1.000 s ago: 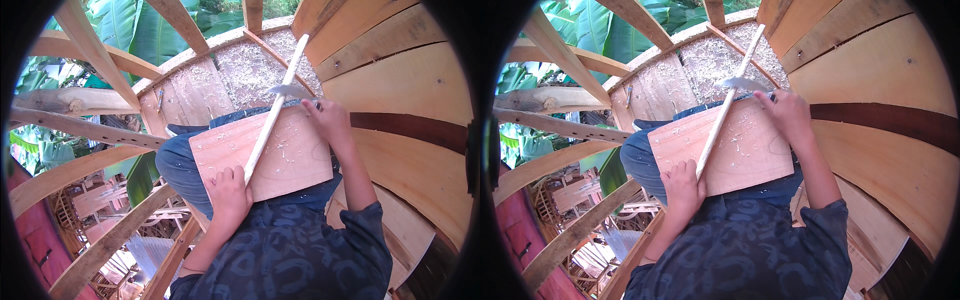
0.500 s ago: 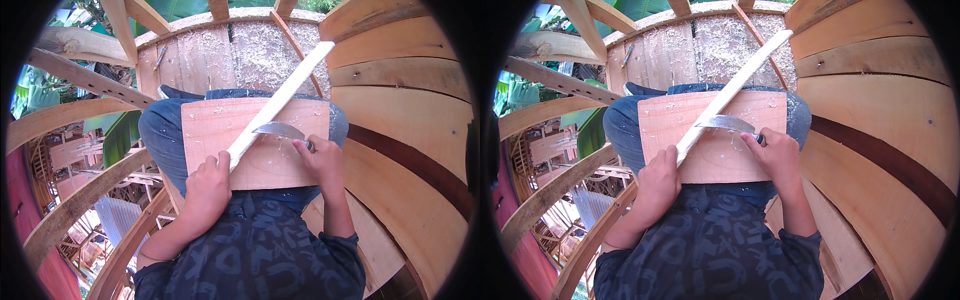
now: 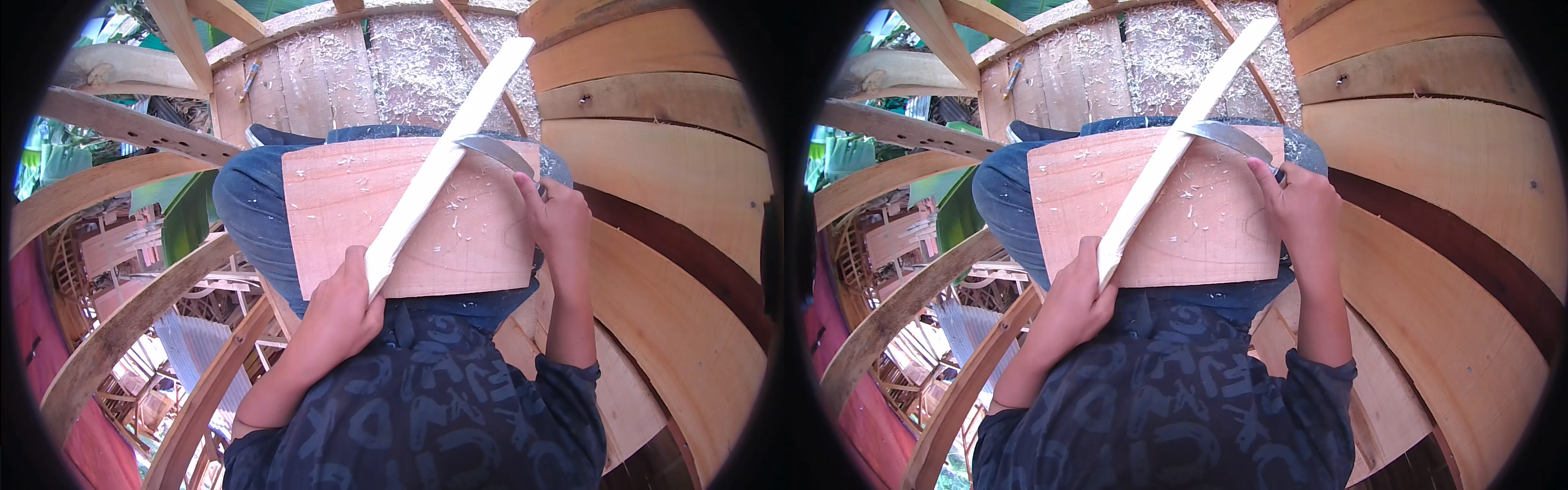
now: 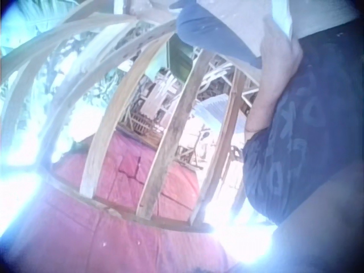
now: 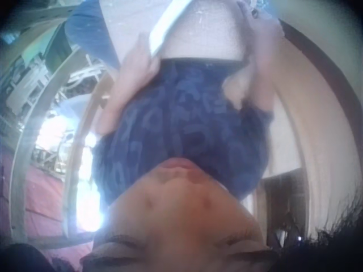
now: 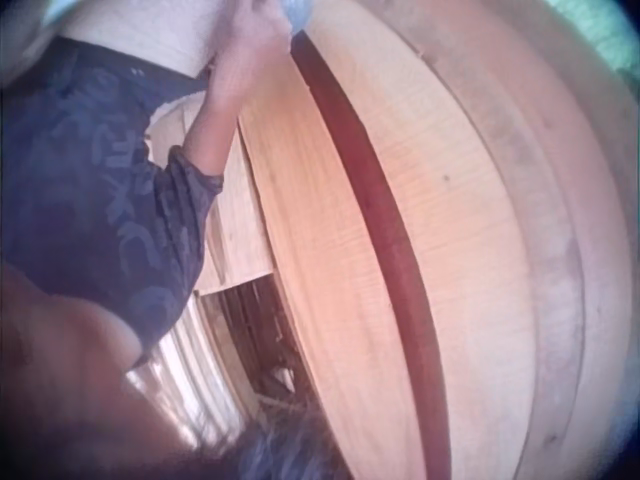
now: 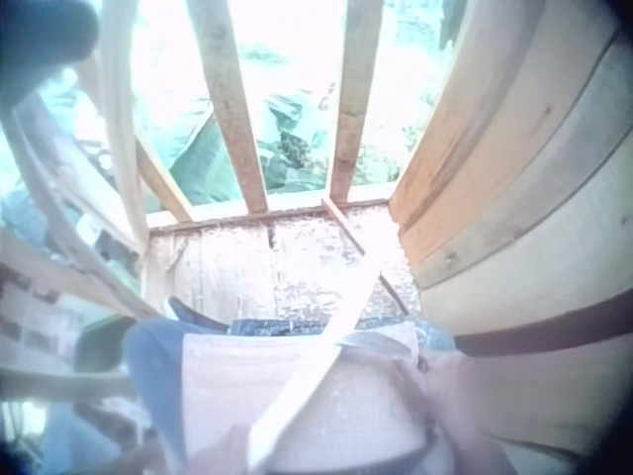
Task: The person uses a curved knife to shave and shape a long, light-colored wooden stick held against their lap. They repeatedly scrape the surface to remove thin shavings, refining the stick's profile.
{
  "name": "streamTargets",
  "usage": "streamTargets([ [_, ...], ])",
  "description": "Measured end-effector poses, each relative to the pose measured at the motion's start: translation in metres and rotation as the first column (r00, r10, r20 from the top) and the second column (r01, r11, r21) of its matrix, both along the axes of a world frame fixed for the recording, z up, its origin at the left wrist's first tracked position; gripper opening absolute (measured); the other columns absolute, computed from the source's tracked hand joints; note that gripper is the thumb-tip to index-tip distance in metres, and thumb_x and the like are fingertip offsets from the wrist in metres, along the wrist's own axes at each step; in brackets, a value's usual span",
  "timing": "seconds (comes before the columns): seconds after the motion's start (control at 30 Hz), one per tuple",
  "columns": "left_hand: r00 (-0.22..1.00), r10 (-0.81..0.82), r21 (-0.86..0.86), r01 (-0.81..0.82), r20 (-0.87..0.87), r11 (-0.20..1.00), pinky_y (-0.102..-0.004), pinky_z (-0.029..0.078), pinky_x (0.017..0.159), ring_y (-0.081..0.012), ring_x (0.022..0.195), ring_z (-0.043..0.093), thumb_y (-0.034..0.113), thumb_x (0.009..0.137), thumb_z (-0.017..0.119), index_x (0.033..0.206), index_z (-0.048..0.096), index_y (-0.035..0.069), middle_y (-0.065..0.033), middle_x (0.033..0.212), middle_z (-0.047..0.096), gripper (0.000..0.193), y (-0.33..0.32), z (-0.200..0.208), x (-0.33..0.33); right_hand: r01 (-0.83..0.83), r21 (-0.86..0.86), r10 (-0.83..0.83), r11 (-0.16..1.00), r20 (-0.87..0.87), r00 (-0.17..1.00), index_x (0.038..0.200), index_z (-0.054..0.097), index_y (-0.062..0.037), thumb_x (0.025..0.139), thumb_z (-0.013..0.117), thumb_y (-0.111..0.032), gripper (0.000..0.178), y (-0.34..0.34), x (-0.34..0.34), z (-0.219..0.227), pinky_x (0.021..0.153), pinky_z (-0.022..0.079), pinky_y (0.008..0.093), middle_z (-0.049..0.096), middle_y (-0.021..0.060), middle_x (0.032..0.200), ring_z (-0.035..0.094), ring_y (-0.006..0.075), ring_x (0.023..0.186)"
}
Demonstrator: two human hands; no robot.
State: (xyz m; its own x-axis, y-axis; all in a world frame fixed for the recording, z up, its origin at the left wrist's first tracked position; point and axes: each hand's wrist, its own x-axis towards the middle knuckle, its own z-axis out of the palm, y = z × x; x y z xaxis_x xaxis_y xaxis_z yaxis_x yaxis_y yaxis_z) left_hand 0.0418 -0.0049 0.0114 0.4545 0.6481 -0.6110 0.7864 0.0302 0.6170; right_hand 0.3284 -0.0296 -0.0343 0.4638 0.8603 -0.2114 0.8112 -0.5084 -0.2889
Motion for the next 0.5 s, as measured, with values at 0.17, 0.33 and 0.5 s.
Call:
streamTargets([
  [0.17, 0.998, 0.020, -0.054, -0.017, 0.054, 0.998, -0.0544, 0.044, 0.074, -0.0552, 0.087, 0.056, 0.005, 0.085, 0.056, 0.115, 0.036, -0.002, -0.0351, 0.087, 0.057, 0.036, -0.003, -0.006, -0.002, -0.204, -0.057, 0.196, 0.977, -0.125, 0.973, 0.065, 0.064, -0.0031, 0.085, 0.061, -0.061, 0.061, -0.012, -0.035, 0.017, 0.052, 0.049, 0.0421, 0.060, 0.0156, 0.056, 0.064, 0.0338, 0.056],
  [0.33, 0.997, 0.044, -0.077, -0.039, 0.064, 0.996, -0.0538, 0.043, 0.074, -0.0549, 0.087, 0.056, 0.004, 0.085, 0.055, 0.116, 0.036, -0.002, -0.0346, 0.087, 0.057, 0.038, -0.005, -0.004, -0.001, -0.291, -0.032, 0.290, 0.956, -0.041, 0.956, 0.063, 0.064, -0.0049, 0.081, 0.063, -0.064, 0.062, -0.012, -0.037, 0.006, 0.048, 0.047, 0.0388, 0.059, 0.0130, 0.055, 0.064, 0.0300, 0.054],
  [0.5, 0.995, 0.050, -0.070, -0.044, 0.086, 0.997, -0.0555, 0.046, 0.073, -0.0539, 0.082, 0.058, 0.004, 0.082, 0.056, 0.109, 0.036, -0.003, -0.0356, 0.088, 0.057, 0.035, -0.003, -0.004, -0.002, -0.116, 0.024, 0.114, 0.993, 0.092, 0.989, 0.065, 0.065, -0.0022, 0.082, 0.060, -0.066, 0.066, 0.001, -0.004, -0.006, 0.049, 0.047, 0.0390, 0.059, 0.0157, 0.055, 0.063, 0.0322, 0.054],
])
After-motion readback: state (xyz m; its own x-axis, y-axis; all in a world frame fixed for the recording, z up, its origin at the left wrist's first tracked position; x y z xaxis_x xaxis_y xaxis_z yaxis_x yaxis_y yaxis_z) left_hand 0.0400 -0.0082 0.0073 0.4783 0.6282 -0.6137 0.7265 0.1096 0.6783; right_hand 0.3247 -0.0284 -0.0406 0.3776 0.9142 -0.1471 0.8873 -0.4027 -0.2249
